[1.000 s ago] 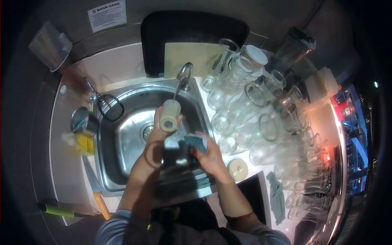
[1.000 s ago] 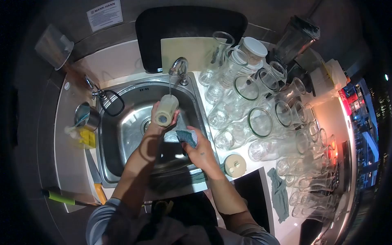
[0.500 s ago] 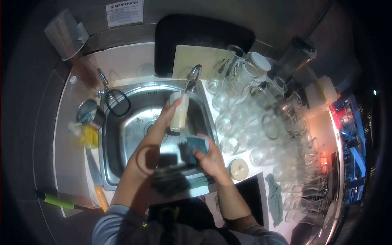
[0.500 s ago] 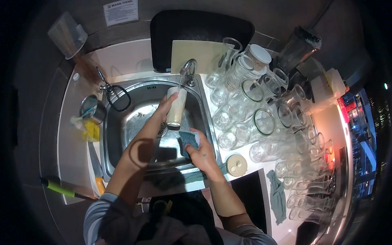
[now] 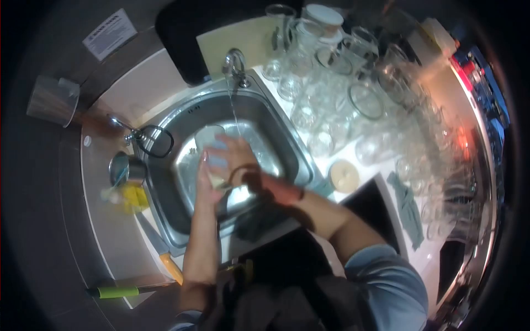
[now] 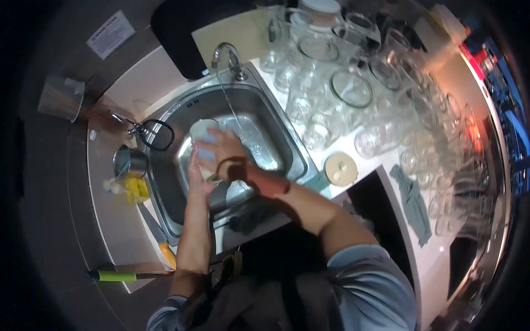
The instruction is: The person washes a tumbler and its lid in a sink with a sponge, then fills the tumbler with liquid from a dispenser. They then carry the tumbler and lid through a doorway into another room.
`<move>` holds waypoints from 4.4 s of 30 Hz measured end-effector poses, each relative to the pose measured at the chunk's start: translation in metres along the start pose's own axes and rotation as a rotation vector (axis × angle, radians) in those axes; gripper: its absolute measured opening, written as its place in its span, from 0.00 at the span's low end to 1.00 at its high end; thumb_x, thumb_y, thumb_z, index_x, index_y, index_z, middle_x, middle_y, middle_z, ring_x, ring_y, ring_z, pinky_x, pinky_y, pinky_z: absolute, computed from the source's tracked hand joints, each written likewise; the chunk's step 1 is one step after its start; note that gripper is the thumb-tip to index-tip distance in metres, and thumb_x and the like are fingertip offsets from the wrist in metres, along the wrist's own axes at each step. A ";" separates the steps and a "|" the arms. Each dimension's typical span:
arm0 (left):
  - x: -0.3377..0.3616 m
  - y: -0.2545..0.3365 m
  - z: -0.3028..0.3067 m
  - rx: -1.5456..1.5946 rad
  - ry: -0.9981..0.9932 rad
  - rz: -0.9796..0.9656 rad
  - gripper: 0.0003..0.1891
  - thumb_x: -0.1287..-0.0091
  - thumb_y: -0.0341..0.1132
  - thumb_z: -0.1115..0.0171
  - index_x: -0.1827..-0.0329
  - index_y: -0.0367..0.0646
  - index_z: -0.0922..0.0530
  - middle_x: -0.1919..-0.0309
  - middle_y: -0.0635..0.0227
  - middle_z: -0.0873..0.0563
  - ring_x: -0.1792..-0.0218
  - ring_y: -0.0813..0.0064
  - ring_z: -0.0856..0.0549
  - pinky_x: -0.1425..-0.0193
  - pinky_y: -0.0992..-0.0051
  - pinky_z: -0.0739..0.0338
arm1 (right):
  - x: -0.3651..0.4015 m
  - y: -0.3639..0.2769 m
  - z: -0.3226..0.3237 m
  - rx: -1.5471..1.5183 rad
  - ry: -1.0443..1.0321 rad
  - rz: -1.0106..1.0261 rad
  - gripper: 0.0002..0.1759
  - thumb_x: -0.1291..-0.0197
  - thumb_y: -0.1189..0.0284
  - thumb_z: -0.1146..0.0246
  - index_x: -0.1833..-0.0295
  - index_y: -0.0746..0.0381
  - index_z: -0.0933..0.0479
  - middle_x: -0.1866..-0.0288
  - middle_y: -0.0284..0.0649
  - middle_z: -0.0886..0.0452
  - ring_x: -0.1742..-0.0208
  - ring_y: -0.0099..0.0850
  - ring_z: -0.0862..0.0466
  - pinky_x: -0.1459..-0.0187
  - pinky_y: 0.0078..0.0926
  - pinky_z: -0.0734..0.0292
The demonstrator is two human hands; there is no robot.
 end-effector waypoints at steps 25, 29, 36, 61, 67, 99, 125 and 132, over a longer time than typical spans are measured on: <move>0.050 0.046 -0.024 -0.832 0.196 -0.357 0.34 0.36 0.46 0.36 0.30 0.40 0.33 0.43 0.51 0.19 0.49 0.54 0.14 0.46 0.55 0.15 | -0.080 0.003 -0.050 0.067 -0.321 -0.031 0.24 0.48 0.49 0.27 0.53 0.55 0.13 0.58 0.46 0.12 0.55 0.48 0.13 0.50 0.42 0.19; 0.064 0.039 -0.015 -0.287 -0.080 -0.218 0.34 0.36 0.41 0.36 0.28 0.42 0.35 0.44 0.52 0.19 0.48 0.55 0.14 0.46 0.57 0.15 | -0.083 -0.016 -0.031 -0.462 -0.204 -0.181 0.23 0.45 0.51 0.27 0.55 0.59 0.15 0.61 0.42 0.12 0.58 0.34 0.13 0.54 0.35 0.19; 0.057 0.052 -0.008 -0.465 0.235 -0.367 0.30 0.27 0.45 0.41 0.25 0.49 0.36 0.40 0.58 0.20 0.42 0.58 0.17 0.42 0.57 0.18 | -0.079 -0.002 -0.041 -0.221 -0.004 -0.187 0.28 0.39 0.49 0.33 0.42 0.58 0.20 0.53 0.53 0.14 0.51 0.56 0.15 0.49 0.50 0.21; 0.080 0.047 -0.049 -0.851 0.067 -0.665 0.44 0.37 0.48 0.36 0.22 0.36 0.44 0.40 0.43 0.22 0.49 0.51 0.13 0.51 0.55 0.13 | -0.090 -0.064 -0.001 0.087 -0.347 0.006 0.28 0.48 0.48 0.27 0.53 0.61 0.15 0.61 0.51 0.13 0.55 0.42 0.11 0.51 0.37 0.19; 0.081 0.043 -0.038 -0.680 0.213 -0.481 0.38 0.32 0.54 0.41 0.25 0.39 0.38 0.41 0.50 0.21 0.51 0.53 0.13 0.51 0.53 0.14 | -0.090 -0.029 -0.015 -0.537 -0.228 -0.147 0.23 0.40 0.54 0.31 0.49 0.62 0.16 0.54 0.48 0.12 0.53 0.48 0.12 0.49 0.44 0.19; 0.090 0.052 -0.020 -0.476 -0.100 -0.243 0.37 0.35 0.41 0.33 0.24 0.42 0.38 0.41 0.57 0.20 0.45 0.63 0.16 0.41 0.63 0.18 | -0.054 -0.013 0.025 -0.343 0.133 -0.324 0.31 0.48 0.50 0.24 0.50 0.64 0.21 0.60 0.51 0.14 0.55 0.39 0.14 0.54 0.37 0.20; 0.071 0.116 0.062 -0.151 0.200 -0.534 0.19 0.31 0.41 0.34 0.42 0.42 0.20 0.54 0.65 0.14 0.55 0.69 0.14 0.51 0.66 0.18 | 0.019 -0.108 0.018 0.026 -0.234 0.355 0.11 0.40 0.77 0.36 0.52 0.67 0.17 0.55 0.54 0.16 0.53 0.50 0.15 0.52 0.38 0.19; 0.078 0.101 0.012 -0.197 0.255 -0.333 0.18 0.37 0.43 0.29 0.49 0.42 0.17 0.60 0.64 0.14 0.61 0.67 0.13 0.62 0.65 0.17 | 0.024 -0.076 -0.014 -0.476 -0.584 -0.347 0.29 0.45 0.83 0.38 0.34 0.64 0.26 0.37 0.54 0.23 0.35 0.56 0.25 0.34 0.42 0.29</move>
Point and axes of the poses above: each hand's wrist, its own x-axis away from the middle knuckle, its own z-axis out of the back of the hand, y = z × x, the point moved 8 cm from there along -x, towards the middle knuckle
